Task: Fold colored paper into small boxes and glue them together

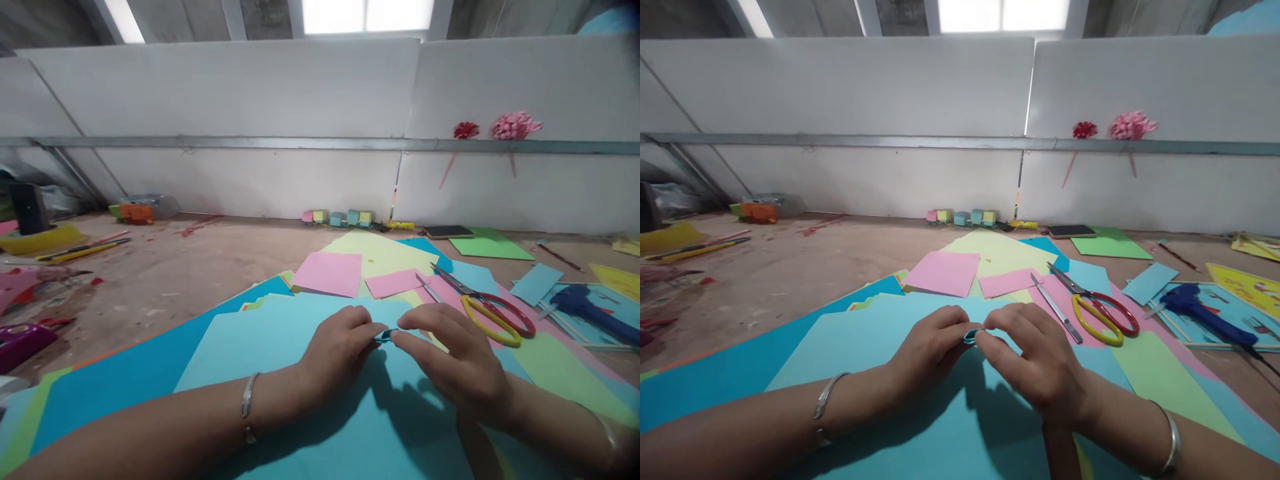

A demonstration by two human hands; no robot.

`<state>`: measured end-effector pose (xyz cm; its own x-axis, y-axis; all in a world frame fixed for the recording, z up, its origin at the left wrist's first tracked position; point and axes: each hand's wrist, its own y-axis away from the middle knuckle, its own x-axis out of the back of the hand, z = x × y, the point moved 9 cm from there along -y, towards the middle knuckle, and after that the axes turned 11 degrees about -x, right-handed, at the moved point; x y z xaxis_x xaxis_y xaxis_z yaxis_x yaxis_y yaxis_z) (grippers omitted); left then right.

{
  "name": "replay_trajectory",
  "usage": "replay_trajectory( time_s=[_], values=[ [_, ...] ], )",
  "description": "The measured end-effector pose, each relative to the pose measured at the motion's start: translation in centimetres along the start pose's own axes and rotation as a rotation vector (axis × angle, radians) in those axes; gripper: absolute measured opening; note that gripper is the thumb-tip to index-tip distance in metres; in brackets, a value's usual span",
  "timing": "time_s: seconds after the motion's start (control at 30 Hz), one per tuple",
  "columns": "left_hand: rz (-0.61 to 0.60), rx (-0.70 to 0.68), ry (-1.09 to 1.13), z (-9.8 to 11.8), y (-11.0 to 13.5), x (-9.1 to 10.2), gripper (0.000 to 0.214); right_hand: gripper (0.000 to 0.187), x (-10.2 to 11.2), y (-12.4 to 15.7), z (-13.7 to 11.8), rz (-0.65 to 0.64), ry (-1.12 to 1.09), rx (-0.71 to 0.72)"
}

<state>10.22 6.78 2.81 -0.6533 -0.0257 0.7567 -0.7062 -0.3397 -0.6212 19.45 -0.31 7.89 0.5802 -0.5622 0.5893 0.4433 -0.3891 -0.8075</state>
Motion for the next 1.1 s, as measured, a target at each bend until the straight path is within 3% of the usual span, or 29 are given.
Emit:
replay_trajectory(
  time_s=[0.1,0.23,0.37,0.53,0.67,0.83,1.0,1.1],
  values=[
    [-0.03,-0.017,0.052,0.1,-0.1,-0.1,0.023,0.016,0.2,-0.4,0.1,-0.015,-0.004,0.015],
    [-0.012,-0.024,0.063,0.1,-0.1,0.2,0.023,0.011,-0.9,-0.9,2.5,-0.141,-0.234,-0.257],
    [-0.066,0.021,0.112,-0.2,0.3,-0.7,0.025,0.01,-1.7,-0.8,3.0,-0.206,-0.296,-0.305],
    [-0.073,0.038,0.356,0.0,0.5,-1.3,0.028,0.011,-1.0,-0.6,2.4,-0.145,-0.208,-0.221],
    [-0.119,0.146,0.681,0.4,0.3,-2.0,0.027,0.012,-0.3,-0.4,2.2,-0.072,-0.221,-0.225],
    [-0.135,0.282,1.027,1.2,0.4,-2.7,0.041,0.014,0.4,-0.8,2.0,-0.03,-0.198,-0.243],
    [-0.131,0.359,1.173,1.6,0.5,-3.0,0.046,0.013,0.2,-0.7,2.3,-0.048,-0.213,-0.3],
    [-0.125,0.398,1.171,1.4,0.5,-3.0,0.05,0.008,0.1,0.0,3.4,-0.007,-0.294,-0.415]
  ],
)
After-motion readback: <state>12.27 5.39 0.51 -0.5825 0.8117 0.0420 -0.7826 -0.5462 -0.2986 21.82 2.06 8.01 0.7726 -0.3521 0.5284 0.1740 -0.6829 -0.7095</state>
